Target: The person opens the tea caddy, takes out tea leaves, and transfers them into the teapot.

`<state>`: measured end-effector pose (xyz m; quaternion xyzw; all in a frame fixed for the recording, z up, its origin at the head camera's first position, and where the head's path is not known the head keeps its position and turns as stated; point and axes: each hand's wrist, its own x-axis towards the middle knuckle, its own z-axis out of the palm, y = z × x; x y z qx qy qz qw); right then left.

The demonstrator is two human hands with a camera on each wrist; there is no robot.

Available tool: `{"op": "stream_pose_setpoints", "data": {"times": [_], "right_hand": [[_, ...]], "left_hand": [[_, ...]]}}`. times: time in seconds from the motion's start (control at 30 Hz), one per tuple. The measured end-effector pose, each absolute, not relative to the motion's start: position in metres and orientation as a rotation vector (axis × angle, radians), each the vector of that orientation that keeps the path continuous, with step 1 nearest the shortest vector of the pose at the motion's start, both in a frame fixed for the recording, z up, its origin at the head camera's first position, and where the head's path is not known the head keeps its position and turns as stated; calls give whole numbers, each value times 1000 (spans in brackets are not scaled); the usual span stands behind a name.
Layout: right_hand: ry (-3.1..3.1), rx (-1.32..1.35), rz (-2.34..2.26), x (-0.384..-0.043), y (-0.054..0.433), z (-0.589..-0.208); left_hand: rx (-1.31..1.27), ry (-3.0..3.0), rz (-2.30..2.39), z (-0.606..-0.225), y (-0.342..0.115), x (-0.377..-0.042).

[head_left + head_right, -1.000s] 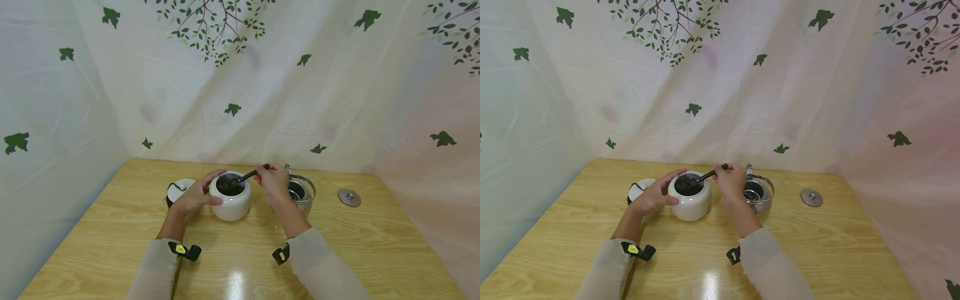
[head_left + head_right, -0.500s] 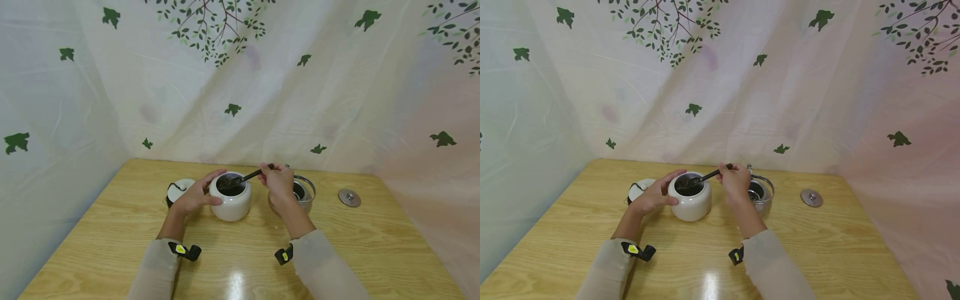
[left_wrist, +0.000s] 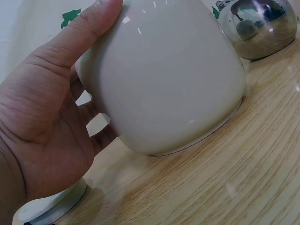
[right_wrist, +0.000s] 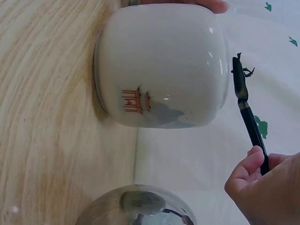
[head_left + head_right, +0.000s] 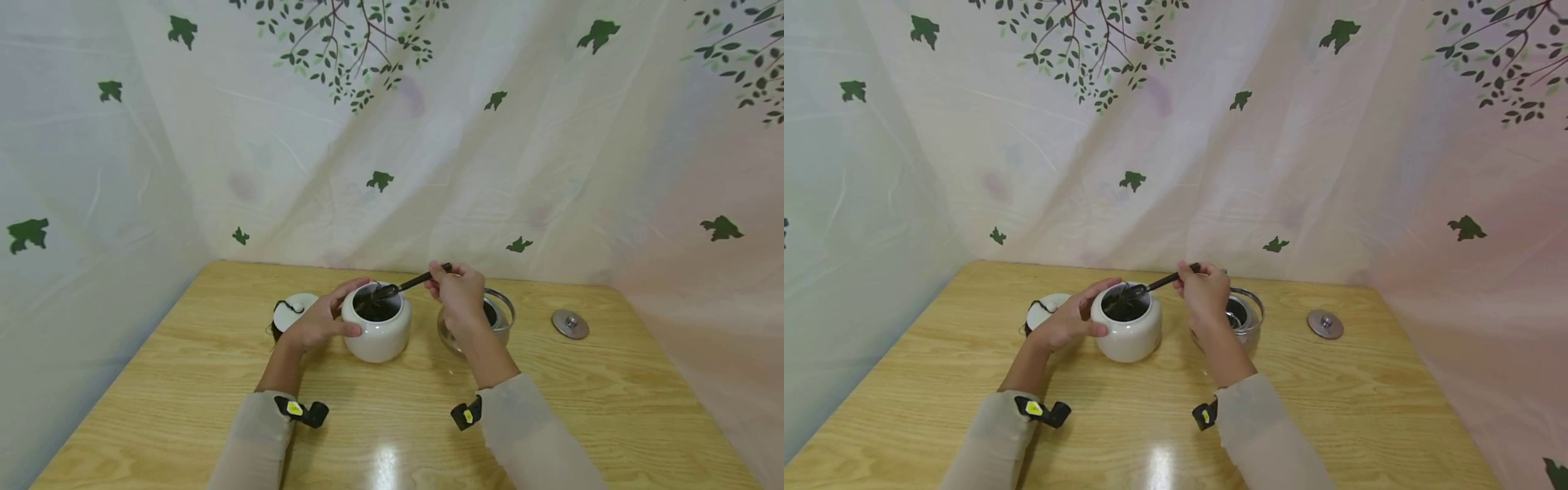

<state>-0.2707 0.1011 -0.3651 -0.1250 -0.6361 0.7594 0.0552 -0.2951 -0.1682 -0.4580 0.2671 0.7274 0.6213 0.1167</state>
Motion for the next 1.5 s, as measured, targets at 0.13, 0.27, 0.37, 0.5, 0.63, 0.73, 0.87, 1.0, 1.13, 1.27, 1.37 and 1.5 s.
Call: {"op": "stream_pose_setpoints", "data": {"times": [0.13,0.27,0.37,0.5,0.63,0.73,0.87,1.0,1.13,1.27,1.37,1.5], "right_hand": [[-1911,-363,2315,-270,104,-357],[-1878,-341,2331,-271,109,-350],[-1878,-343,2315,-272,113,-345],[-1903,-373,2276,-271,120,-339],[-1912,-395,2262,-269,130,-334],[-1894,-388,2262,-267,138,-330],[-1844,-374,2256,-264,149,-326],[-1795,-374,2259,-260,161,-322],[-1744,-367,2262,-254,174,-319],[-1716,-375,2246,-249,188,-318],[-1691,-410,2247,-246,200,-318],[-1680,-467,2243,-243,214,-321]], "left_hand": [[782,2125,1820,-458,-168,-295],[772,2128,1817,-460,-168,-296],[767,2126,1822,-460,-168,-296],[770,2123,1827,-460,-169,-296],[772,2126,1822,-461,-168,-296],[774,2133,1817,-461,-167,-295],[772,2147,1810,-460,-167,-294],[774,2163,1802,-460,-167,-294],[795,2164,1799,-460,-168,-295],[798,2165,1791,-459,-169,-294],[787,2164,1790,-459,-169,-293],[774,2157,1803,-459,-167,-294]]}}
